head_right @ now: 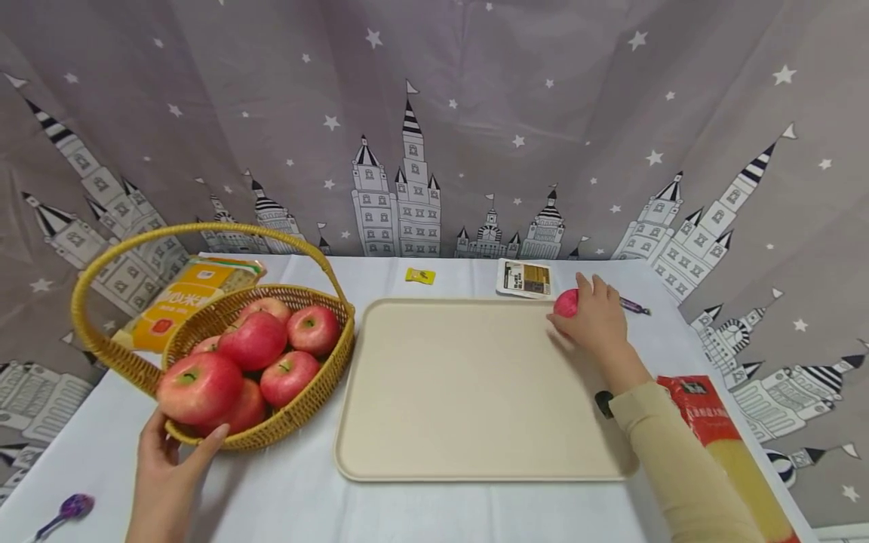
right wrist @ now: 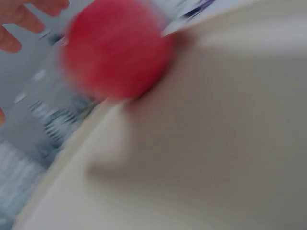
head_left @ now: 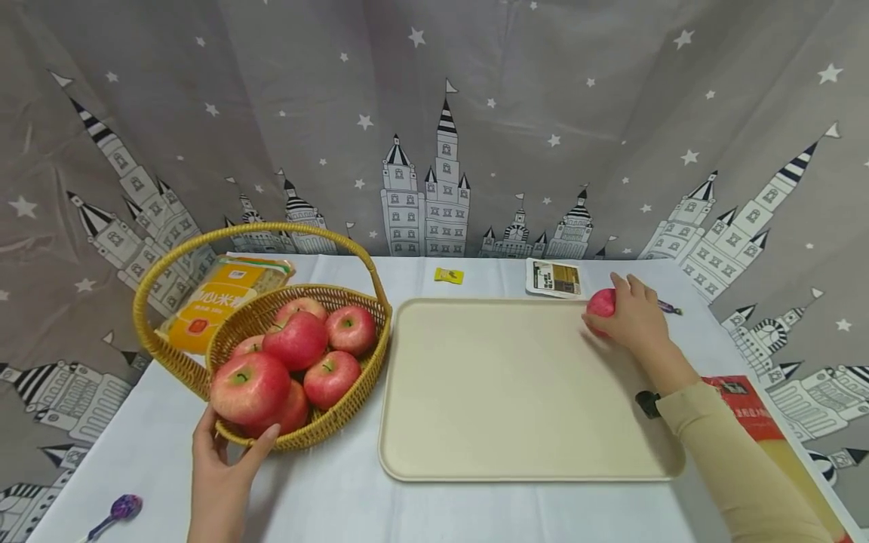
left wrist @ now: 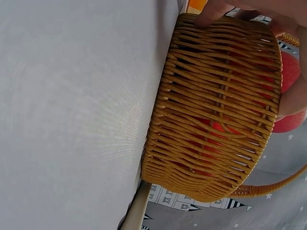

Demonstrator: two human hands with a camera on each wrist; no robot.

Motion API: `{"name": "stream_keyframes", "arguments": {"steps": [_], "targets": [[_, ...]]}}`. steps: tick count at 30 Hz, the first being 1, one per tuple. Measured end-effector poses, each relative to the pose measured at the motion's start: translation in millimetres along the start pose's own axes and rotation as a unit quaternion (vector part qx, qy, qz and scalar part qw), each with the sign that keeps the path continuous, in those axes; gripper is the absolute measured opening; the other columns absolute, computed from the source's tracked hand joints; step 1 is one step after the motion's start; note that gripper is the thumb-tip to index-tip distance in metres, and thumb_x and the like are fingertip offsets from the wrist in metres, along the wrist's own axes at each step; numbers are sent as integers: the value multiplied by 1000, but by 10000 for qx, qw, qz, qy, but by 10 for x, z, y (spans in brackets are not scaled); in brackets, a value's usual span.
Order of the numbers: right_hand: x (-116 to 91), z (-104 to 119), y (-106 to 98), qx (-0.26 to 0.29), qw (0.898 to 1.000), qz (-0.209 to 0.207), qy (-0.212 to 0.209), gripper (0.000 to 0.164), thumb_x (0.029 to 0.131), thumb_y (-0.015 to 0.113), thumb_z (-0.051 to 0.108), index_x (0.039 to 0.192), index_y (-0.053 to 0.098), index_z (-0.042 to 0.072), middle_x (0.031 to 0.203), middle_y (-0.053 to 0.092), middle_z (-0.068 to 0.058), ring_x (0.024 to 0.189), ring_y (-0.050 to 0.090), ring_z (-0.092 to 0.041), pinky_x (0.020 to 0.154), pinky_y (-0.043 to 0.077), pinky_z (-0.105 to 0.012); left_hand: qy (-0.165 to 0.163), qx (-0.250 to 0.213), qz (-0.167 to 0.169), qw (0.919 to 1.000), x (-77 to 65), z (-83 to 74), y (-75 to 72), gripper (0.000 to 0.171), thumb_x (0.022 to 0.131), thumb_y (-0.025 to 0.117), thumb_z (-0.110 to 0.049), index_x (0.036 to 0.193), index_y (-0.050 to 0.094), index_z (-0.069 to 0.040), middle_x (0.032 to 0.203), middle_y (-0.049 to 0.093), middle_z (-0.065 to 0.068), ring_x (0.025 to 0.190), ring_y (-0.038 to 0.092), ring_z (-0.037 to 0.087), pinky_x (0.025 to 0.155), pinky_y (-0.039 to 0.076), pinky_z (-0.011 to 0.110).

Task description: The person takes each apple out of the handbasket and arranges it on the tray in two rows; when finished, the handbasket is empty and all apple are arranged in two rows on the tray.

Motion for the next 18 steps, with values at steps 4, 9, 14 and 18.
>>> {"name": "stream_keyframes", "arguments": {"steps": [4, 9, 14, 18], "targets": [[-10, 439, 6, 367, 9946, -548, -801, 78, 86, 69, 37, 144, 36, -4, 144, 33, -31, 129, 30, -52, 108, 28, -65, -19, 125, -34, 9999, 38, 51, -14, 106, 78, 81, -34, 154, 6, -37, 160, -1, -9, 146, 0, 13, 115, 25, 52], [-152, 1284, 102, 1186, 9768, -215, -1769, 68, 88, 69, 34, 143, 42, 3, 142, 44, -19, 131, 39, -37, 112, 33, -52, -90, 251, -39, 9996, 47, 79, -7, 106, 78, 81, -35, 153, 7, -39, 160, 0, -10, 146, 1, 14, 113, 28, 49], [-326, 2120, 275, 1675, 9534, 389, -2478, 69, 87, 71, 37, 144, 43, 10, 141, 49, -9, 123, 50, -26, 104, 46, -40, -60, 235, -43, 9997, 3, 18, 4, 105, 79, 81, -33, 154, 7, -35, 160, 2, -8, 146, 2, 14, 116, 24, 48], [-354, 2791, 459, 1865, 9306, 1034, -2975, 72, 85, 72, 41, 145, 43, 14, 140, 50, -5, 122, 50, -19, 101, 48, -32, -114, 295, -97, 9995, 14, 2, -9, 105, 78, 80, -37, 154, 7, -35, 160, 2, -8, 146, 2, 13, 117, 20, 47]]}}
Point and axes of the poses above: each hand's wrist, its own x-axis towards the middle knuckle, its own y-axis out of the palm, z = x × y, the point moved 3 cm from there along x, towards the middle knuckle
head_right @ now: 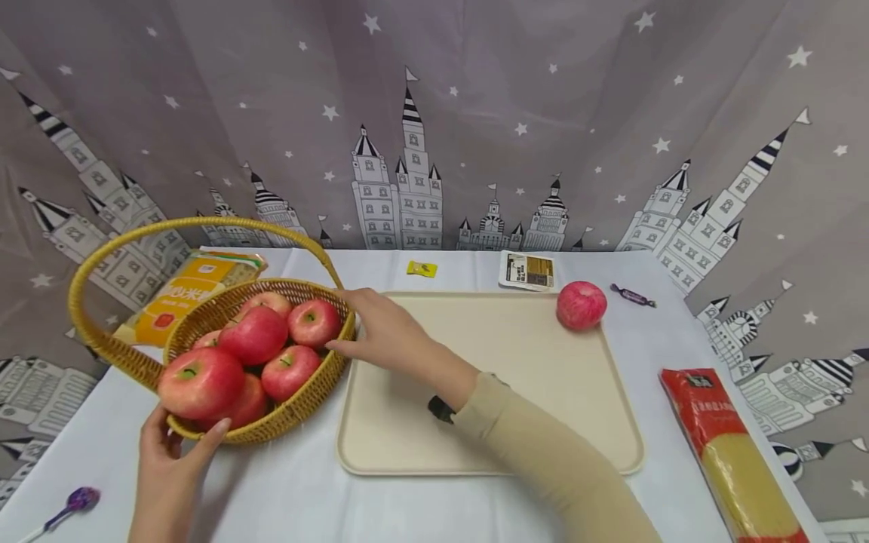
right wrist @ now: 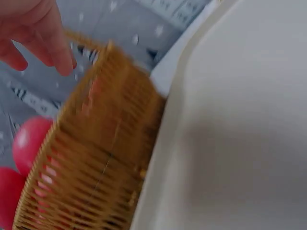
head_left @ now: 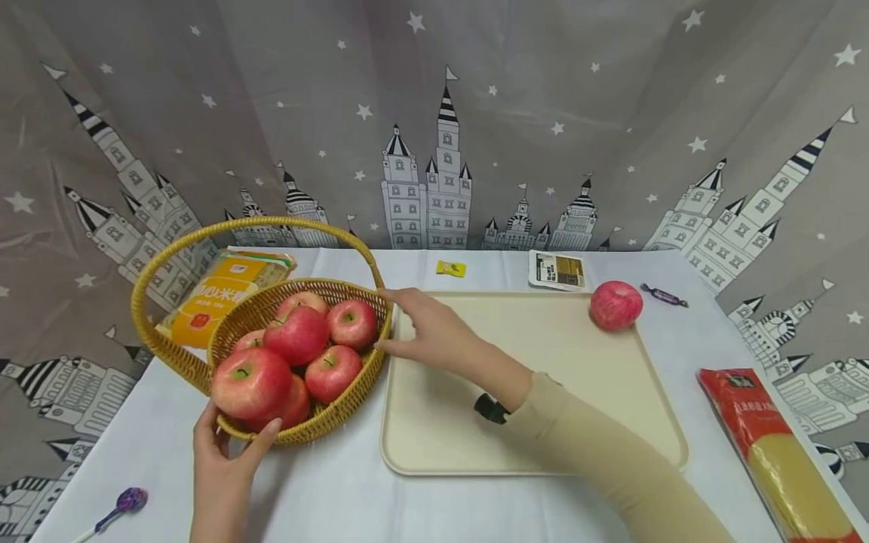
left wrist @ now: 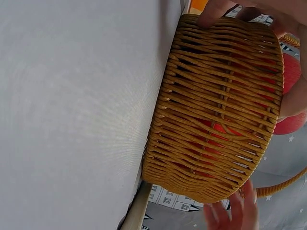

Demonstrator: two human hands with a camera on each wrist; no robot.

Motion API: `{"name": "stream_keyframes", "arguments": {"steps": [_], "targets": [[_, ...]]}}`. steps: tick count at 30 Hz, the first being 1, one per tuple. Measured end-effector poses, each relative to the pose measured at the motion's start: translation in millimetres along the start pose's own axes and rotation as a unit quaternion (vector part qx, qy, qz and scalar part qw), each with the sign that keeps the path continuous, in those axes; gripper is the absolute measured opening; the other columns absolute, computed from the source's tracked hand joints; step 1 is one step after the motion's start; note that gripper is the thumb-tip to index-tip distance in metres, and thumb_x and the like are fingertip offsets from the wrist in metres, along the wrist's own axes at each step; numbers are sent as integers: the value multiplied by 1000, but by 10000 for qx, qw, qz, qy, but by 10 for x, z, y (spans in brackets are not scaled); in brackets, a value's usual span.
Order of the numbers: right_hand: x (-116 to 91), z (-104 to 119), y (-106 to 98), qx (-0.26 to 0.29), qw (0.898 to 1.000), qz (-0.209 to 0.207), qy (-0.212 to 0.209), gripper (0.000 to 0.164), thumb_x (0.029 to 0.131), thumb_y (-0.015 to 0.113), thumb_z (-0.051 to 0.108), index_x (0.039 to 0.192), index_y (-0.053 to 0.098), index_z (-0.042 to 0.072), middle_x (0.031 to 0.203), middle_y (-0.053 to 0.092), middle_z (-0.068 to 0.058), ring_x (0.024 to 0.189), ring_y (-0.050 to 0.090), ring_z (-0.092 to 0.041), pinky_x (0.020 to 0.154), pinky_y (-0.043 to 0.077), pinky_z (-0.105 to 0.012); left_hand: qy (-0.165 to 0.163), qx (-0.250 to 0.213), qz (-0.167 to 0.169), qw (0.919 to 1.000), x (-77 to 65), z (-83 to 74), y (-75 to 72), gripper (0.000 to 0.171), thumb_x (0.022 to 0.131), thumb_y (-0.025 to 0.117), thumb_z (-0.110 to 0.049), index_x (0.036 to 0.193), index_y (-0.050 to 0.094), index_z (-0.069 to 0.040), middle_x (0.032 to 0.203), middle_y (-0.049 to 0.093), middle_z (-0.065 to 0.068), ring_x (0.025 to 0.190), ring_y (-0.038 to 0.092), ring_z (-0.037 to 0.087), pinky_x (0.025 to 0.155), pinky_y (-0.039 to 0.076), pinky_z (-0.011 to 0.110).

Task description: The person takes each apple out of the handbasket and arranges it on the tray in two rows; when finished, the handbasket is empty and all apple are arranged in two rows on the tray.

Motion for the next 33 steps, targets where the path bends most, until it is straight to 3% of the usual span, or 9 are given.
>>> {"name": "stream_keyframes", "arguments": {"steps": [4, 8, 12, 16, 19, 27, 30, 33], "targets": [[404, 306, 299, -52, 9987, 443, -266, 72, 86, 69, 46, 145, 43, 13, 138, 51, -2, 125, 47, -14, 104, 44, -26, -17, 34, -5, 10000, 37, 6, 0, 107, 77, 81, -39, 154, 7, -36, 160, 3, -9, 146, 3, 14, 117, 20, 46], [690, 495, 510, -133, 9977, 629, -213, 71, 87, 67, 48, 145, 43, 15, 136, 52, 3, 122, 47, -9, 101, 44, -21, -33, 90, -11, 10000, 54, 18, 5, 107, 77, 82, -37, 154, 7, -36, 161, 1, -8, 146, 2, 15, 117, 21, 47], [856, 643, 675, -329, 9955, 883, 2, 72, 86, 63, 55, 145, 43, 20, 135, 50, 9, 120, 46, -5, 99, 44, -22, -60, 95, -96, 9999, 10, -3, 1, 107, 77, 81, -38, 155, 6, -32, 161, 0, -6, 146, 1, 17, 118, 20, 49], [910, 695, 754, -329, 9952, 912, 112, 63, 82, 65, 57, 133, 53, 22, 126, 53, 14, 113, 47, 0, 94, 42, -15, -159, 162, -137, 9996, -35, -17, 2, 109, 77, 80, -42, 155, 5, -29, 161, -1, -4, 146, 0, 18, 119, 18, 48], [893, 662, 733, -33, 9973, 729, 57, 53, 79, 69, 53, 121, 58, 24, 114, 55, 15, 105, 48, 1, 87, 43, -10, -146, 103, -127, 9998, -38, -19, 7, 109, 76, 80, -42, 155, 6, -29, 161, 0, -5, 146, 1, 17, 119, 19, 48], [580, 466, 341, 712, 9960, 323, -424, 58, 73, 77, 37, 124, 57, 19, 108, 58, 12, 101, 50, -2, 80, 49, -12, -13, -20, -136, 9999, -21, -4, 1, 104, 78, 80, -38, 154, 9, -30, 161, 2, -6, 146, 2, 15, 119, 18, 48], [342, 312, 115, 786, 9966, 113, -229, 65, 71, 79, 35, 128, 55, 17, 112, 55, 9, 100, 50, -5, 78, 51, -16, 33, -66, -157, 9998, -20, 0, 5, 102, 80, 79, -35, 154, 10, -30, 160, 3, -6, 146, 2, 15, 119, 17, 47], [55, 42, -158, 789, 9964, -263, 138, 74, 71, 82, 32, 134, 50, 9, 123, 49, -1, 105, 52, -12, 86, 53, -24, 55, -112, -152, 9998, -21, -7, 6, 101, 81, 79, -34, 155, 10, -29, 160, 2, -5, 146, 2, 15, 119, 17, 48]]}}
Point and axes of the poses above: each hand's wrist, its own x-axis towards the middle knuckle, its own y-axis out of the palm, z = x × y, the point moved 3 cm from there along x, towards the middle knuckle
